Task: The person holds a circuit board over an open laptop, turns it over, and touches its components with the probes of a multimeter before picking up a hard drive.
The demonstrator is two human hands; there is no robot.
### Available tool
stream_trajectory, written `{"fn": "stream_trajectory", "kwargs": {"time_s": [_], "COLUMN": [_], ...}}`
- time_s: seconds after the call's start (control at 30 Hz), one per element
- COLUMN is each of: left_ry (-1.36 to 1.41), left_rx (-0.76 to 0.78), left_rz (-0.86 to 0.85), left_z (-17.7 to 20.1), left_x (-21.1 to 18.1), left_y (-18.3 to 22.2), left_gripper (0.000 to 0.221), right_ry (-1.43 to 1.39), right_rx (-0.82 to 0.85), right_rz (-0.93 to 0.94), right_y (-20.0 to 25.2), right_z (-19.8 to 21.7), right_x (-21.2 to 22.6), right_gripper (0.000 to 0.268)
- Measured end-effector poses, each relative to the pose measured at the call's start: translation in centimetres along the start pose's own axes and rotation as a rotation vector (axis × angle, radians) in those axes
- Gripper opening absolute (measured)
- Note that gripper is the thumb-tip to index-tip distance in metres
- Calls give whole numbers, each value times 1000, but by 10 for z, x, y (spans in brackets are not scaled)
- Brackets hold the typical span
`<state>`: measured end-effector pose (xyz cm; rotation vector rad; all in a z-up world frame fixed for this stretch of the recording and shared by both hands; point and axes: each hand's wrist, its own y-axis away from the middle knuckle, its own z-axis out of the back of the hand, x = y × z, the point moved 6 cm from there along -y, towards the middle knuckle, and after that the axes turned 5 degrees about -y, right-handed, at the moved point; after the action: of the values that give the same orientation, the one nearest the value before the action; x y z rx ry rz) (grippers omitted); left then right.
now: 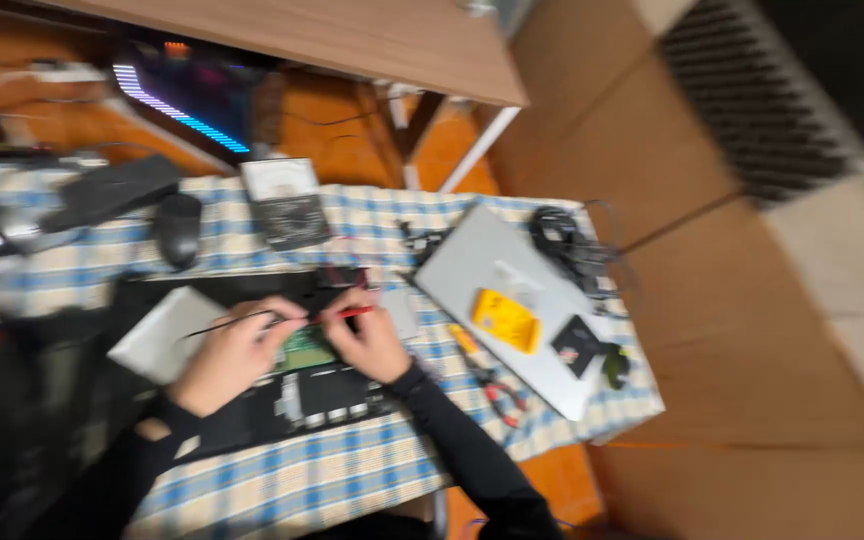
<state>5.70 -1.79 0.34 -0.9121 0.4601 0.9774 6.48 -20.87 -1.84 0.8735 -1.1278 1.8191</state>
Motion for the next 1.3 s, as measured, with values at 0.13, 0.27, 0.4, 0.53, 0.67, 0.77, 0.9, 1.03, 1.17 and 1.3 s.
{"fn": "stream_trajectory", "kwargs": {"time_s": [0.13, 0.27, 0.4, 0.53, 0.67, 0.77, 0.9, 1.03, 1.17, 1.3], "left_ry": [70, 25, -15, -57, -71, -69, -80, -84, -61, -121], "left_rx": [63, 50, 61, 125, 145, 133, 135, 115, 135, 131], "left_rz": [0, -29, -34, 39, 35, 14, 26, -25, -11, -89], "left_z": [1, 2, 6, 8, 9, 9, 8, 8, 6, 4], "left_x": [-3, -12, -22, -21, -21, -21, -20, -20, -15, -18], "left_y": [0, -1, -1, 0, -1, -1, -1, 0, -1, 0], "left_gripper": [9, 9, 9, 12, 12, 12, 12, 12, 13, 11], "right_ry": [17, 72, 74, 78, 76, 79, 59, 76, 58, 51], "right_rx": [-22, -44, -36, -17, -16, -12, -19, -6, 2, -23], "right_rz": [30, 80, 71, 44, 50, 60, 86, 37, 25, 72], "right_y": [-2, 0, -2, -4, -4, -4, -4, -4, -4, -5], "right_z": [1, 4, 7, 5, 6, 6, 6, 5, 6, 5], "right_x": [-2, -5, 0, 4, 8, 8, 10, 8, 8, 14], "right_gripper": [4, 7, 9, 16, 17, 17, 15, 16, 14, 15]}}
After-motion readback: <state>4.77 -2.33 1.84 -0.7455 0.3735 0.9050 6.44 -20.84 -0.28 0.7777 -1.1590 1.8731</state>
